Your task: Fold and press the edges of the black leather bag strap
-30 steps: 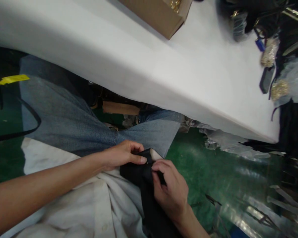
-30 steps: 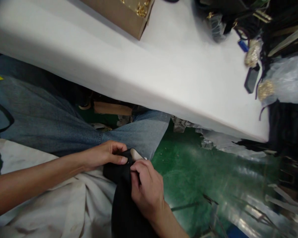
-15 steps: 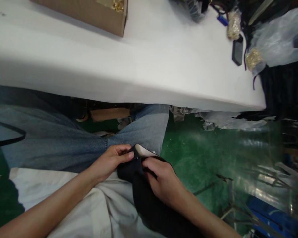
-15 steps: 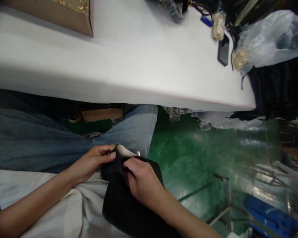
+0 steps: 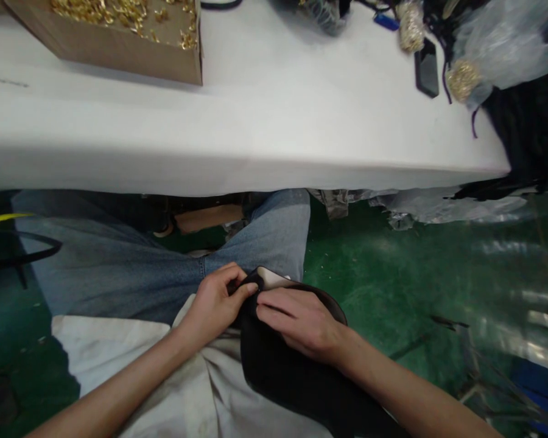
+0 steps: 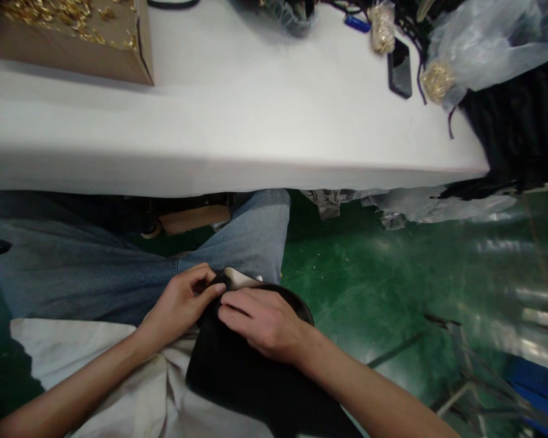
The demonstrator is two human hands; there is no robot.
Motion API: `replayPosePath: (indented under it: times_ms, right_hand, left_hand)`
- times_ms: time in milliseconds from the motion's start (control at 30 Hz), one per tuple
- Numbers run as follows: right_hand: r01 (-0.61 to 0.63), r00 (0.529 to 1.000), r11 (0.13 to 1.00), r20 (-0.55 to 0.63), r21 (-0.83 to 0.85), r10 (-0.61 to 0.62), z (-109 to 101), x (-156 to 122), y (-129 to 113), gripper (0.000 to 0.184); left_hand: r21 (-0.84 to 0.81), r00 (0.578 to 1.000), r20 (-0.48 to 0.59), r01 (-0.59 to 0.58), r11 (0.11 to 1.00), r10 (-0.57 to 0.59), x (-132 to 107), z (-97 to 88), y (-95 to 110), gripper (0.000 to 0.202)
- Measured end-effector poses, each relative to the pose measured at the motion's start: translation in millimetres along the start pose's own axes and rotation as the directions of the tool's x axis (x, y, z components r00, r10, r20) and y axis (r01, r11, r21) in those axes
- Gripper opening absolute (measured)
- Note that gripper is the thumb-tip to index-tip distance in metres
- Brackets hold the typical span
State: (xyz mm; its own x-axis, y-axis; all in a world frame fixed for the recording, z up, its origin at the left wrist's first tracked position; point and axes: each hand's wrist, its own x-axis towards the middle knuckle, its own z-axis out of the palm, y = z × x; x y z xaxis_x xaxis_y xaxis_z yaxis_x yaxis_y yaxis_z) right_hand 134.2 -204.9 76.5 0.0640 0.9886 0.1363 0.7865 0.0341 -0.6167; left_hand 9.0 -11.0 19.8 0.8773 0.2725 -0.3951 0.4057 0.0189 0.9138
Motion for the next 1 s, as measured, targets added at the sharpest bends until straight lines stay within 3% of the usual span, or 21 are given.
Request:
replayPosePath:
  times_ms: [67, 167, 267, 333, 400, 600, 767, 1000]
  right_hand:
    - [0.012, 0.999, 1.0, -0.034, 0.011, -0.012, 2, 1, 0, 0.029]
    - [-0.025, 0.995, 1.0, -0.093, 0.005, 0.025, 6, 3, 0, 0.025]
    - [-0.064, 0.986, 0.998, -0.155, -0.004, 0.062, 10, 4, 0, 0.025]
    - [-0.089, 0.982, 0.996, -0.167, 0.007, 0.089, 11, 4, 1, 0.029]
    - [-0.112, 0.982, 0.993, -0.152, 0.031, 0.115, 12, 4, 3, 0.031]
    - [-0.193, 0.974, 0.981, -0.118, 0.015, 0.194, 14, 5, 6, 0.031]
    - [-0.248, 0.959, 0.959, -0.106, 0.133, 0.263, 16, 17, 4, 0.022]
    - [-0.338, 0.923, 0.889, -0.077, 0.309, 0.377, 19, 35, 2, 0.023]
  left_hand:
    - [0.006, 1.0, 0.024, 0.014, 1.0, -0.014, 0, -0.2, 1, 0.033]
    - [-0.017, 0.999, 0.009, 0.032, 0.999, -0.032, -4, 0.6, 4, 0.014]
    - [-0.101, 0.999, -0.003, 0.046, 0.994, -0.047, -12, -0.7, 14, 0.02]
    - [-0.131, 0.996, 0.073, 0.065, 0.989, -0.056, -20, -3.4, 23, 0.017]
    - [-0.118, 0.989, 0.136, 0.076, 0.99, -0.06, -26, -5.9, 30, 0.027]
    - [-0.001, 0.984, 0.029, 0.178, 0.984, -0.178, -26, -5.2, 31, 0.039]
    - [0.11, 0.962, 0.069, 0.257, 0.96, -0.266, -15, -13.4, 33, 0.043]
    - [0.336, 0.968, 0.119, 0.171, 0.926, -0.222, -4, -23.9, 41, 0.048]
